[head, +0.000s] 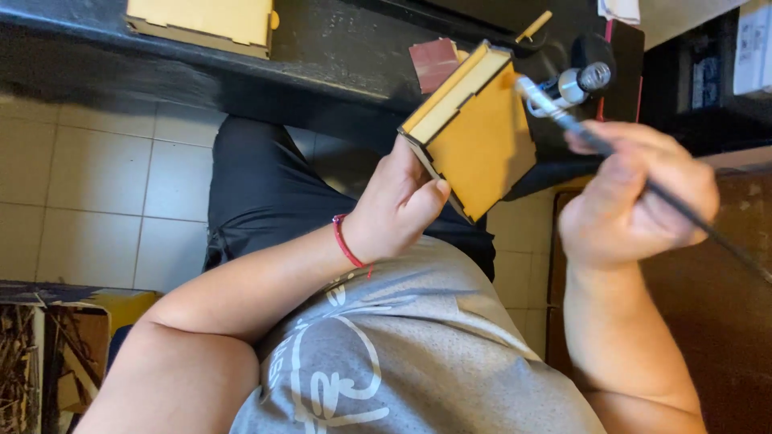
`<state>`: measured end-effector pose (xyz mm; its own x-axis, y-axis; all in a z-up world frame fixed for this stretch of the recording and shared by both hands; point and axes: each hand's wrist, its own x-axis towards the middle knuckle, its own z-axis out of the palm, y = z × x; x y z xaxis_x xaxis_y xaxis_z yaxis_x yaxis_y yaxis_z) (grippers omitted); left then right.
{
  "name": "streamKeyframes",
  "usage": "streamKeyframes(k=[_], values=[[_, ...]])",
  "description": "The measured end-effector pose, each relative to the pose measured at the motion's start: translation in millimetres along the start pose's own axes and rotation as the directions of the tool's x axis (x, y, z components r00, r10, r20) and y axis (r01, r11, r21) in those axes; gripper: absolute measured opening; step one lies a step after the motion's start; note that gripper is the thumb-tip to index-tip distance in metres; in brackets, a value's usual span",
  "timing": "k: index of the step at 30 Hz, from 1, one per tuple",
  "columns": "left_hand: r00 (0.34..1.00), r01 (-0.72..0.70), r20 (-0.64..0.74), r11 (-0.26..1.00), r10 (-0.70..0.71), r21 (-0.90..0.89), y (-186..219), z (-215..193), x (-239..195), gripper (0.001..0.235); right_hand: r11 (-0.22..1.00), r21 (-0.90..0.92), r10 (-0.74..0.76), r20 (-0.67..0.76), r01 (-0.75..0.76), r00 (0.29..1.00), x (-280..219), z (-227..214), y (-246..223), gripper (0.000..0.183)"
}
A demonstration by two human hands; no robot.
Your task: Painting or varnishing laser-cut wooden box components with a brush
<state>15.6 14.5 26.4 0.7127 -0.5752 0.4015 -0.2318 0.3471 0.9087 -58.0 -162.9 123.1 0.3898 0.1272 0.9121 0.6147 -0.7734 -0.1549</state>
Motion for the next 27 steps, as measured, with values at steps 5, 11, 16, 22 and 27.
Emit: streamKeyframes(k=[5, 11, 16, 22, 27], values=[[0.995, 0.091, 0.013, 0.983, -0.094, 0.159, -4.7, -0.6, -2.6, 0.057, 0.994, 0.093, 0.044, 0.13, -0.057, 0.991, -15.9, 6.0, -33.2, 0.02], [0.991, -0.116, 0.094, 0.97, 0.098, 0.215, -3.0, -13.8, -6.4, 0.071, 0.979, -0.027, 0.196, -0.184, -0.204, 0.963, -13.5, -22.0, 20.5, 0.028], [0.939, -0.324, 0.281, 0.793, 0.2, 0.516, 13.8, -35.3, 3.8, 0.067, 0.918, 0.008, 0.378, -0.327, -0.398, 0.866, -47.2, -51.0, 30.9, 0.045], [0.884, -0.464, 0.335, 0.69, 0.325, 0.556, 12.5, -47.0, 16.3, 0.069, 0.915, 0.146, 0.402, -0.282, -0.375, 0.871, -45.6, -48.2, 19.2, 0.029], [0.965, -0.26, 0.097, 0.928, 0.242, 0.267, -2.2, -55.7, 11.4, 0.068, 0.866, 0.224, 0.5, -0.392, -0.447, 0.772, -93.4, -89.5, 27.5, 0.037]])
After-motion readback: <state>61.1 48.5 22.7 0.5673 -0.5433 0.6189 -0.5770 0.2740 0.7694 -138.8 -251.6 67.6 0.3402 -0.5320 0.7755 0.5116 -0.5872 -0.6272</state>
